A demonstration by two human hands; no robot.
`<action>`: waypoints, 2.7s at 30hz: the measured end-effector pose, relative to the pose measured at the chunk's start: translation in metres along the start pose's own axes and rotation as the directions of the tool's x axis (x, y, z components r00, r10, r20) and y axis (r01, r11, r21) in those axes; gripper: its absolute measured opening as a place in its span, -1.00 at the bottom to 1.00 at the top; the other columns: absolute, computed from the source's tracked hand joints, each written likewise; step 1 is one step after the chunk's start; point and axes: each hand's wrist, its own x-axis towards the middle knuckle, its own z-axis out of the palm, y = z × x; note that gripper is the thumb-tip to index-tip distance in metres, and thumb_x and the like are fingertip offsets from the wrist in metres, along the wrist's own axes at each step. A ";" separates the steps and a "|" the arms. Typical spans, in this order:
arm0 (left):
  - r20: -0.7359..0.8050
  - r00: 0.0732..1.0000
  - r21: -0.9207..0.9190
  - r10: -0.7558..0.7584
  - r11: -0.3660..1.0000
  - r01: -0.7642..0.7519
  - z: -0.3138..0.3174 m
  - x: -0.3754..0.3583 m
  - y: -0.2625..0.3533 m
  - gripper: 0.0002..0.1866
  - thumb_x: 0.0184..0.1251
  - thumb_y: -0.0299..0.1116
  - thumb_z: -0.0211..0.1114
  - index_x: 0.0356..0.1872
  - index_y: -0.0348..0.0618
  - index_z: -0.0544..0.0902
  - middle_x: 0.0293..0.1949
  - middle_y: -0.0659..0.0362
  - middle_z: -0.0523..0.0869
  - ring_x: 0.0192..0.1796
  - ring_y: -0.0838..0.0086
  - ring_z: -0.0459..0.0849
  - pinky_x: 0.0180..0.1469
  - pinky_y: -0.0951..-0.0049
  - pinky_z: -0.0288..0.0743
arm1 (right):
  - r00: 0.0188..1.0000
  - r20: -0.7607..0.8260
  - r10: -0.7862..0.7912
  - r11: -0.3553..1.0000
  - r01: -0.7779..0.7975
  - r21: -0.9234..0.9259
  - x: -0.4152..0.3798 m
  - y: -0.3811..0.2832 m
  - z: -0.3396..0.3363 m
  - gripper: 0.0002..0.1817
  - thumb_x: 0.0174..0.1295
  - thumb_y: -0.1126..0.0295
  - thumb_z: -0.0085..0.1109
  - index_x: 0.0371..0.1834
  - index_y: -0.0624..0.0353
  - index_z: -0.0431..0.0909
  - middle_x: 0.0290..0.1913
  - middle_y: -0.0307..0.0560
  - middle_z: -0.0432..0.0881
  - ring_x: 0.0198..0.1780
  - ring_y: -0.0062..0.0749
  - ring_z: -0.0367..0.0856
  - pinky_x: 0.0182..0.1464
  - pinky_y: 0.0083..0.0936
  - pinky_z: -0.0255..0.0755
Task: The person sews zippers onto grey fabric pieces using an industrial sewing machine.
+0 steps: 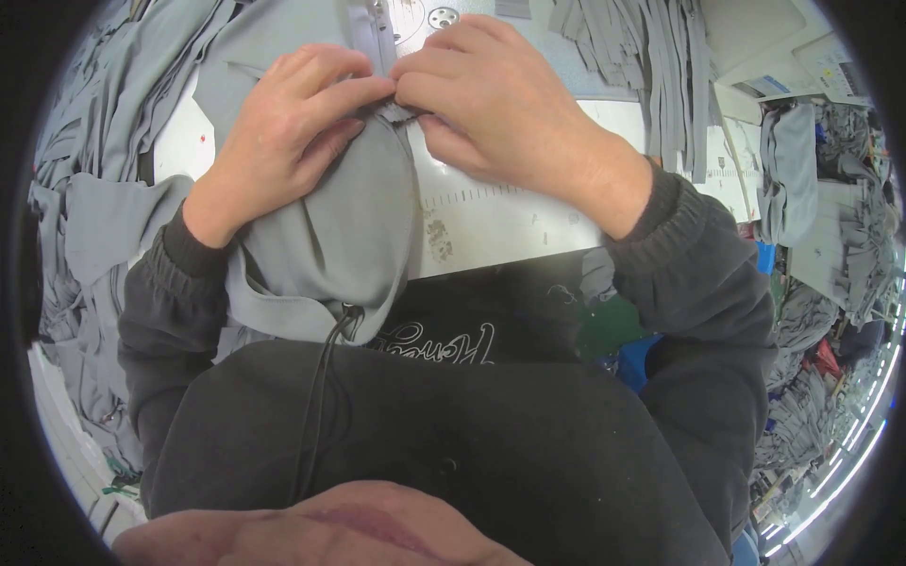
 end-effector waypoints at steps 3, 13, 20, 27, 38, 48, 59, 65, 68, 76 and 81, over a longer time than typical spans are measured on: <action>0.016 1.000 0.029 0.003 1.000 -0.004 0.000 0.002 0.000 -0.75 0.28 -0.54 0.12 -0.04 -0.06 0.56 -0.21 0.21 0.53 -0.25 0.30 0.49 -0.22 0.34 0.38 | 1.000 0.021 -0.002 0.998 0.003 -0.060 0.000 -0.002 -0.002 -0.75 -0.08 0.68 -0.08 -0.47 0.09 0.56 -0.19 -0.39 0.66 -0.22 -0.35 0.51 -0.14 -0.43 0.35; 0.004 0.999 -0.059 -0.032 0.998 0.032 0.000 0.000 0.003 -0.84 0.32 -0.54 0.14 -0.14 -0.10 0.60 -0.18 0.22 0.59 -0.18 0.29 0.53 -0.19 0.35 0.41 | 0.995 0.088 0.040 0.992 -0.028 -0.124 -0.001 -0.006 -0.004 -0.79 -0.07 0.63 -0.05 -0.48 0.06 0.55 -0.16 -0.39 0.67 -0.19 -0.35 0.53 0.02 -0.34 0.35; 0.016 0.999 -0.083 -0.050 0.995 0.051 0.000 -0.002 0.003 -0.86 0.36 -0.52 0.14 -0.14 -0.15 0.63 -0.13 0.15 0.61 -0.08 0.22 0.56 -0.07 0.29 0.46 | 0.998 -0.027 -0.059 0.998 0.058 -0.018 0.001 -0.002 0.006 -0.73 -0.13 0.55 -0.09 -0.40 0.20 0.62 -0.19 -0.24 0.71 -0.27 -0.21 0.52 -0.19 -0.32 0.39; -0.006 0.999 -0.043 -0.047 0.998 0.047 0.001 0.000 -0.003 -0.84 0.39 -0.46 0.15 -0.09 -0.13 0.64 -0.09 0.16 0.62 -0.07 0.24 0.58 -0.04 0.28 0.47 | 0.999 -0.014 -0.049 0.997 0.048 -0.055 0.006 -0.001 0.002 -0.88 -0.04 0.37 -0.10 -0.56 0.14 0.41 -0.35 -0.28 0.53 -0.37 -0.25 0.37 -0.20 -0.36 0.25; -0.093 0.995 0.002 -0.026 1.000 0.027 0.009 0.007 -0.033 -0.83 0.42 -0.38 0.15 -0.06 -0.06 0.64 -0.10 0.22 0.62 -0.14 0.26 0.56 -0.23 0.28 0.45 | 0.998 0.052 0.042 0.994 -0.037 -0.104 0.022 0.012 0.000 -0.89 0.10 0.36 -0.01 -0.44 0.16 0.41 -0.21 -0.33 0.62 -0.26 -0.31 0.43 -0.12 -0.37 0.33; -0.098 0.993 -0.005 -0.061 0.998 0.060 0.011 0.007 -0.039 -0.81 0.41 -0.38 0.14 -0.06 -0.06 0.65 -0.05 0.22 0.62 -0.08 0.28 0.58 -0.15 0.29 0.47 | 0.990 0.120 0.069 0.993 -0.056 -0.107 0.026 0.016 -0.002 -0.78 -0.10 0.41 0.03 -0.33 0.19 0.47 -0.11 -0.23 0.63 -0.15 -0.26 0.53 -0.12 -0.36 0.36; -0.125 0.989 0.029 -0.079 0.996 0.084 0.015 0.006 -0.047 -0.80 0.41 -0.38 0.15 -0.03 -0.02 0.65 -0.03 0.23 0.63 -0.06 0.28 0.59 -0.09 0.29 0.48 | 0.976 0.165 0.145 0.980 -0.119 -0.158 0.030 0.016 -0.008 -0.75 0.15 0.35 0.12 -0.11 0.13 0.59 0.04 -0.17 0.64 0.09 -0.18 0.51 0.17 -0.30 0.35; -0.175 0.981 0.032 -0.082 0.995 0.089 0.017 0.005 -0.045 -0.82 0.38 -0.42 0.17 -0.08 -0.07 0.67 -0.07 0.26 0.66 -0.07 0.31 0.59 -0.04 0.30 0.48 | 0.997 0.044 0.071 0.986 -0.063 -0.155 0.025 0.025 0.003 -0.74 0.15 0.37 0.02 -0.10 0.13 0.56 0.00 -0.22 0.62 0.03 -0.18 0.49 0.10 -0.32 0.32; -0.127 0.979 0.019 -0.158 0.987 0.162 0.012 0.003 -0.041 -0.80 0.33 -0.46 0.19 -0.08 -0.11 0.67 -0.04 0.28 0.67 0.00 0.33 0.58 -0.01 0.29 0.47 | 0.995 -0.092 -0.047 0.989 0.033 -0.146 0.031 0.028 0.009 -0.88 0.16 0.41 -0.08 -0.51 0.13 0.34 -0.44 -0.25 0.43 -0.34 -0.24 0.37 -0.28 -0.40 0.20; -0.111 0.978 0.019 -0.175 0.984 0.178 0.011 0.001 -0.039 -0.80 0.30 -0.50 0.21 -0.08 -0.15 0.67 -0.06 0.24 0.68 0.00 0.31 0.58 0.01 0.29 0.48 | 0.986 -0.159 -0.046 0.993 0.027 -0.117 0.031 0.029 0.009 -0.74 0.06 0.46 -0.17 -0.70 0.07 0.02 -0.68 -0.23 0.10 -0.54 -0.33 0.11 -0.41 -0.40 0.06; -0.096 0.978 0.001 -0.186 0.982 0.187 0.014 0.000 -0.040 -0.77 0.30 -0.46 0.23 -0.04 -0.10 0.66 -0.03 0.22 0.66 0.05 0.30 0.56 0.04 0.26 0.44 | 0.980 -0.190 -0.066 0.993 0.045 -0.112 0.032 0.030 0.011 -0.73 0.04 0.46 -0.21 -0.72 0.06 -0.03 -0.71 -0.23 0.03 -0.57 -0.38 0.02 -0.46 -0.39 -0.03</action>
